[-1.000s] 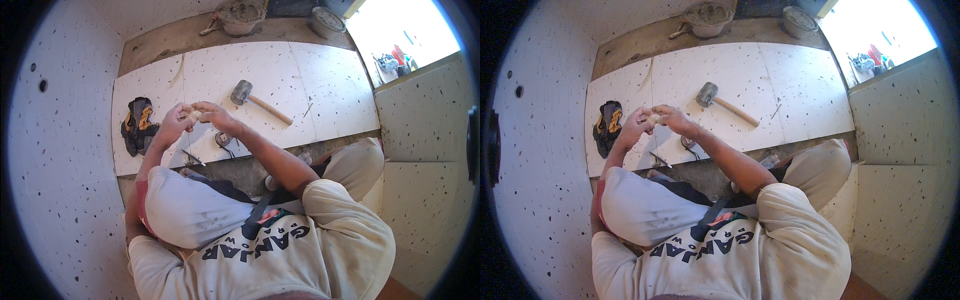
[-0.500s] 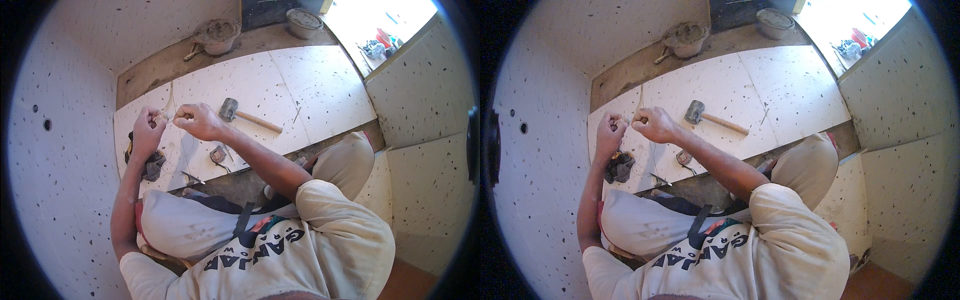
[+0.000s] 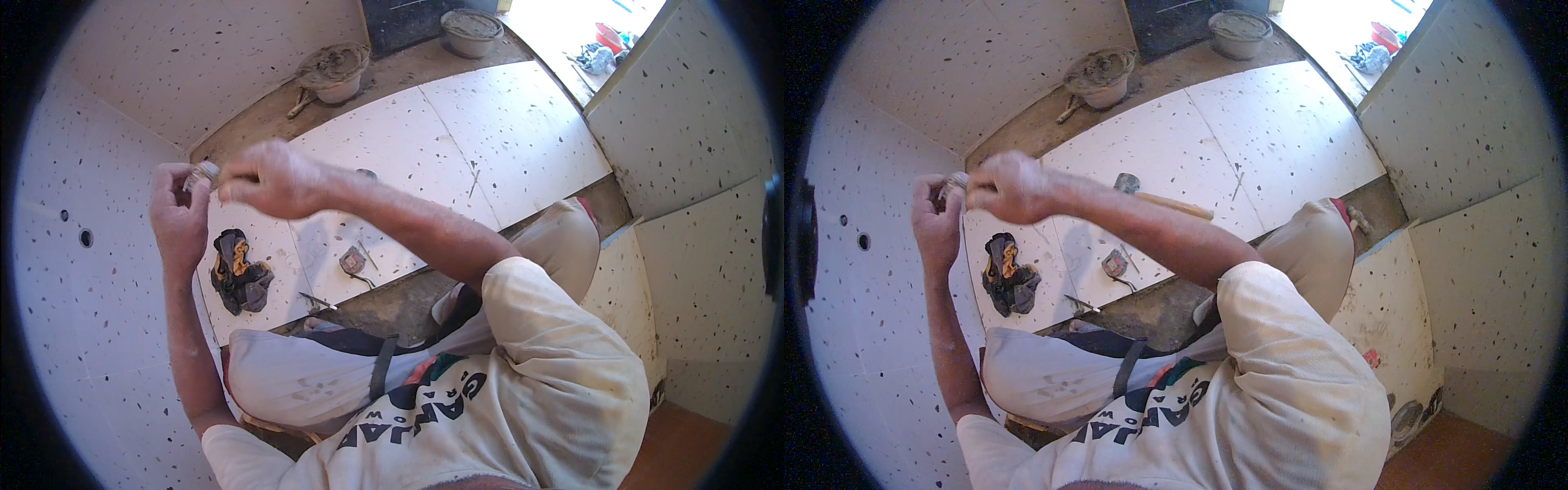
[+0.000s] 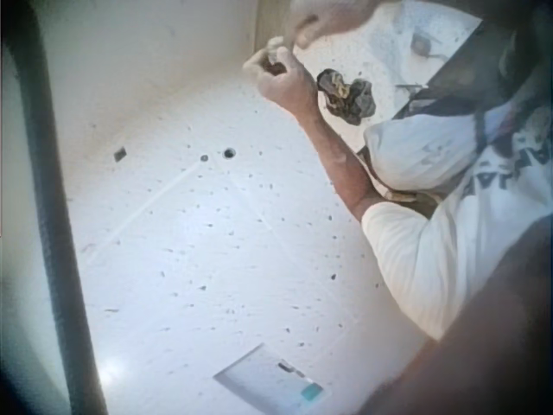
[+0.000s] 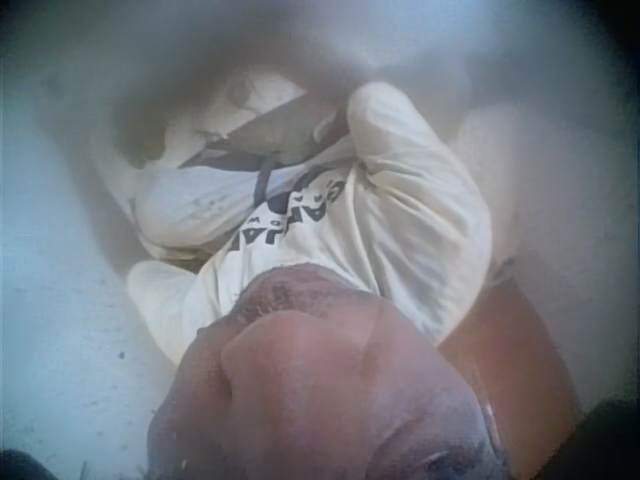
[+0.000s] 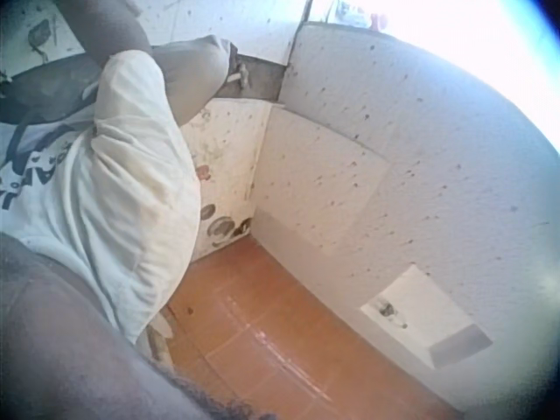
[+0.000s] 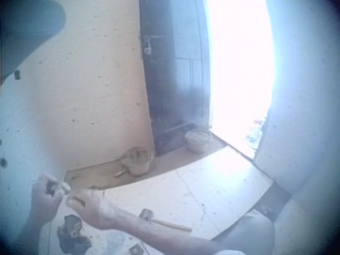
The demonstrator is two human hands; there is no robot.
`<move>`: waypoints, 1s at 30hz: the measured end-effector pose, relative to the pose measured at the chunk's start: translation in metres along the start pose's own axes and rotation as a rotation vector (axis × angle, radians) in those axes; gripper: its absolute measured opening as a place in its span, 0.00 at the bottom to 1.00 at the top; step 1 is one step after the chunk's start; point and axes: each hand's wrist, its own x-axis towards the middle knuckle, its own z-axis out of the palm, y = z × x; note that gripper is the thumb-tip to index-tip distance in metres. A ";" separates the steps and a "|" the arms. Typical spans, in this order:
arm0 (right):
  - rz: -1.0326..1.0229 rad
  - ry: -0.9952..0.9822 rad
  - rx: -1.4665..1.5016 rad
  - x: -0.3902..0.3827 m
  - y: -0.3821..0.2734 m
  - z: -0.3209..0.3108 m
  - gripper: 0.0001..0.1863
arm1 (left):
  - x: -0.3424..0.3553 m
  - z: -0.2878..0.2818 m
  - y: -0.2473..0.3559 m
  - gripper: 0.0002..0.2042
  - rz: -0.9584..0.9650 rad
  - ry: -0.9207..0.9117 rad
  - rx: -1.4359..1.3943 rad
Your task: The person measures and marks a white speckled tile using a tape measure and pencil. They then use a hammer and chisel to break the tile along the marked line. Finally, they use a rubber mallet to tap the tile into place on the floor.
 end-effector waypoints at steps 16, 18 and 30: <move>0.104 0.039 -0.124 0.005 -0.036 -0.066 0.14 | -0.007 0.009 0.036 0.08 -0.093 -0.401 -0.243; 0.116 0.045 -0.109 0.001 -0.027 -0.065 0.14 | -0.013 0.016 0.047 0.10 -0.115 -0.405 -0.491; 0.172 0.048 -0.169 -0.001 -0.025 -0.065 0.14 | -0.013 0.021 0.031 0.06 0.034 -0.373 -0.168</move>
